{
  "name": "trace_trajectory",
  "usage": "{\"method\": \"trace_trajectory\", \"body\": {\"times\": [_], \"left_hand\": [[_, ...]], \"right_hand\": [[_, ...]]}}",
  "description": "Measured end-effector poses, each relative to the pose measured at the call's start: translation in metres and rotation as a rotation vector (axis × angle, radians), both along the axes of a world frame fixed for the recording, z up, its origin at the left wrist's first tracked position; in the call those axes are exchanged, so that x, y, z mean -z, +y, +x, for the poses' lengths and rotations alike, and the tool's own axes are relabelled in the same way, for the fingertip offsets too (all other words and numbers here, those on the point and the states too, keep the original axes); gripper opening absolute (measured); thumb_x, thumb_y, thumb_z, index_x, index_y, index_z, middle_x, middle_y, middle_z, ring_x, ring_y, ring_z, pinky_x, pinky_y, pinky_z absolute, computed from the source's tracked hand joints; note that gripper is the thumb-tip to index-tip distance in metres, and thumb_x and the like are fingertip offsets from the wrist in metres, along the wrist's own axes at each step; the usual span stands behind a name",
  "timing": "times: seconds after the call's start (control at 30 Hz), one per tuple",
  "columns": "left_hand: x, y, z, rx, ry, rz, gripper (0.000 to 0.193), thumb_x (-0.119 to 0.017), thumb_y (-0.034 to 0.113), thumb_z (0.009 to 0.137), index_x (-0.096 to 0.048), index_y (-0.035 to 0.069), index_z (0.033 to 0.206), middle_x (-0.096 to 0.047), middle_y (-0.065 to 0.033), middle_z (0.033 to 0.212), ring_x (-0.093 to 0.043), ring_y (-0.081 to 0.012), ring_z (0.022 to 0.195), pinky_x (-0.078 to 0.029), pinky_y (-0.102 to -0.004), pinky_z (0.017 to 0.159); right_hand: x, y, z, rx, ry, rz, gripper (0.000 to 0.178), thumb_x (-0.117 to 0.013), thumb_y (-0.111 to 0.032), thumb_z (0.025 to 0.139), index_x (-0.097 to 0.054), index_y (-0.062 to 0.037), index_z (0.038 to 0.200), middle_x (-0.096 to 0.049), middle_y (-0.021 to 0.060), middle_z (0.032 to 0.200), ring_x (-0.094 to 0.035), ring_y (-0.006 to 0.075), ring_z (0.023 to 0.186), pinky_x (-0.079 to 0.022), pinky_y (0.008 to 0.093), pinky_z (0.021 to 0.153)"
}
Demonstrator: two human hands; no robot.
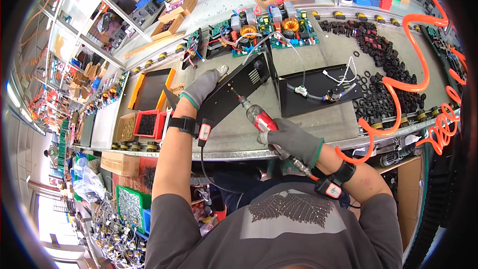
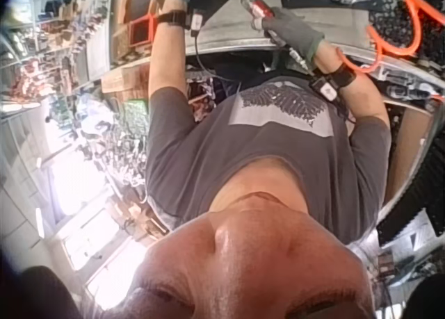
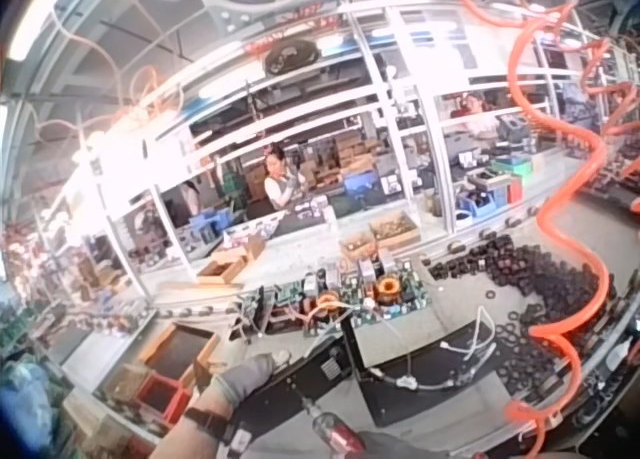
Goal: Assemble and fasten components of an electronic enclosure using an air screwdriver and manual tools.
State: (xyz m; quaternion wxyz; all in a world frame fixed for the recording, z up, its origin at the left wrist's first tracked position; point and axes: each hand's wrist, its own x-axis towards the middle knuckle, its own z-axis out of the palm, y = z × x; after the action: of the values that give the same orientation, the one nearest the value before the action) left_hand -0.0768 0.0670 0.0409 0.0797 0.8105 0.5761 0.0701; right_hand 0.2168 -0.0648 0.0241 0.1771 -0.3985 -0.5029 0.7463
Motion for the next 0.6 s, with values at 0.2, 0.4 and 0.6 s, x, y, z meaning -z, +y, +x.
{"method": "trace_trajectory", "body": {"times": [0.2,0.4,0.6], "left_hand": [[0.0,0.007,0.003,-0.101,-0.121,-0.188,0.06,-0.035,0.047,0.104,-0.063,-0.006,0.114,-0.067,-0.0247,0.11,-0.065,-0.0346,0.098,-0.047,-0.039,0.09],[0.009,0.006,-0.007,-0.334,-0.282,-0.304,0.026,-0.046,0.014,0.095,-0.064,0.0,0.107,-0.069,-0.0198,0.097,-0.067,-0.0305,0.079,-0.053,-0.0382,0.073],[0.019,0.033,-0.084,-0.262,-0.923,-0.332,0.039,-0.046,0.025,0.101,-0.059,0.001,0.129,-0.063,-0.007,0.121,-0.058,-0.0175,0.105,-0.046,-0.0298,0.093]], "right_hand": [[-0.004,-0.001,-0.002,0.014,-0.074,0.077,0.038,-0.071,-0.035,0.08,-0.057,-0.0027,0.092,-0.056,0.0028,0.07,-0.052,0.01,0.058,-0.04,0.0264,0.05],[-0.008,-0.013,0.015,-0.004,-0.08,0.077,0.044,-0.073,-0.038,0.078,-0.058,-0.0006,0.096,-0.057,0.0052,0.076,-0.054,0.0129,0.065,-0.044,0.0299,0.058],[-0.026,-0.056,0.1,-0.151,-0.569,0.515,0.054,-0.077,-0.037,0.07,-0.06,-0.0011,0.107,-0.065,0.0208,0.092,-0.065,0.0359,0.085,-0.049,0.0421,0.075]]}}
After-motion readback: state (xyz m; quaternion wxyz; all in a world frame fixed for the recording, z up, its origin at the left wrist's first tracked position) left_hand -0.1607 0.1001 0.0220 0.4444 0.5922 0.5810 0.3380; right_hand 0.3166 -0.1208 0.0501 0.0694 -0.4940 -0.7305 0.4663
